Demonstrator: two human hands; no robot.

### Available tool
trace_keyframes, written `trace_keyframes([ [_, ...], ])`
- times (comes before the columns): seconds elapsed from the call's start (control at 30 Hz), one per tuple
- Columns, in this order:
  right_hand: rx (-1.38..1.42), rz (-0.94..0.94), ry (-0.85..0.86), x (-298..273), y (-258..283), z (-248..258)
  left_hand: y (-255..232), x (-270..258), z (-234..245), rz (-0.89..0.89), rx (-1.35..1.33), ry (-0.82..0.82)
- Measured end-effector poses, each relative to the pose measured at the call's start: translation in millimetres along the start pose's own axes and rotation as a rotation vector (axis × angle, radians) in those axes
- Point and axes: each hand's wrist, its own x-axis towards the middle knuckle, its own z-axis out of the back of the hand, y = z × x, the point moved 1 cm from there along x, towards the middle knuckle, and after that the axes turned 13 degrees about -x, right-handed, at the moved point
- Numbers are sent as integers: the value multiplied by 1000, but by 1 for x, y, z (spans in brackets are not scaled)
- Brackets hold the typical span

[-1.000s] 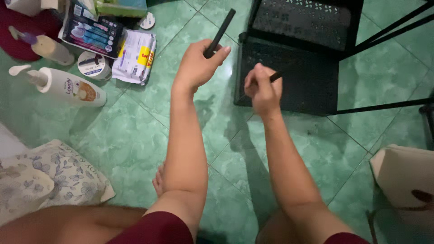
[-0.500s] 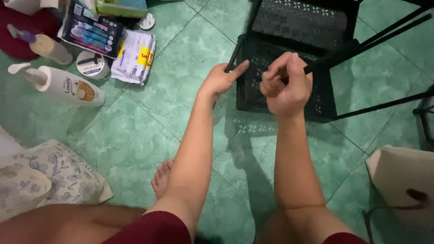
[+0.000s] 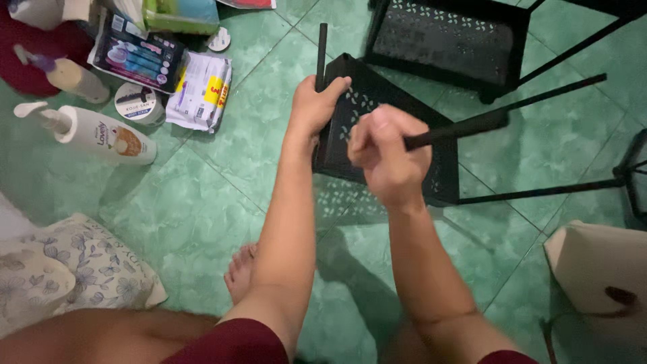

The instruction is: The person assembles a black metal stand by inserting legs into a perforated tray and securing them with small plastic fasteners. The person handles the tray, legs, and fasteners while sitting on the floor.

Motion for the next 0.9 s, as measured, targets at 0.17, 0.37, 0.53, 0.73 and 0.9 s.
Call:
trace_keyframes([
  [0.17,-284,38,59,-8,0,-6,6,7,17,-156,-14,27],
  [0.37,-514,301,334,-6,-3,-16,13,20,35,-329,9,-18],
  [0.53,-594,278,417,-6,-7,-17,12,21,43,-417,-37,-53],
  [0.73,-485,275,356,-2,-15,-11,8,16,44,-413,40,-141],
  [0.9,-170,158,2,-8,-31,-19,9,17,44,-311,70,-184],
])
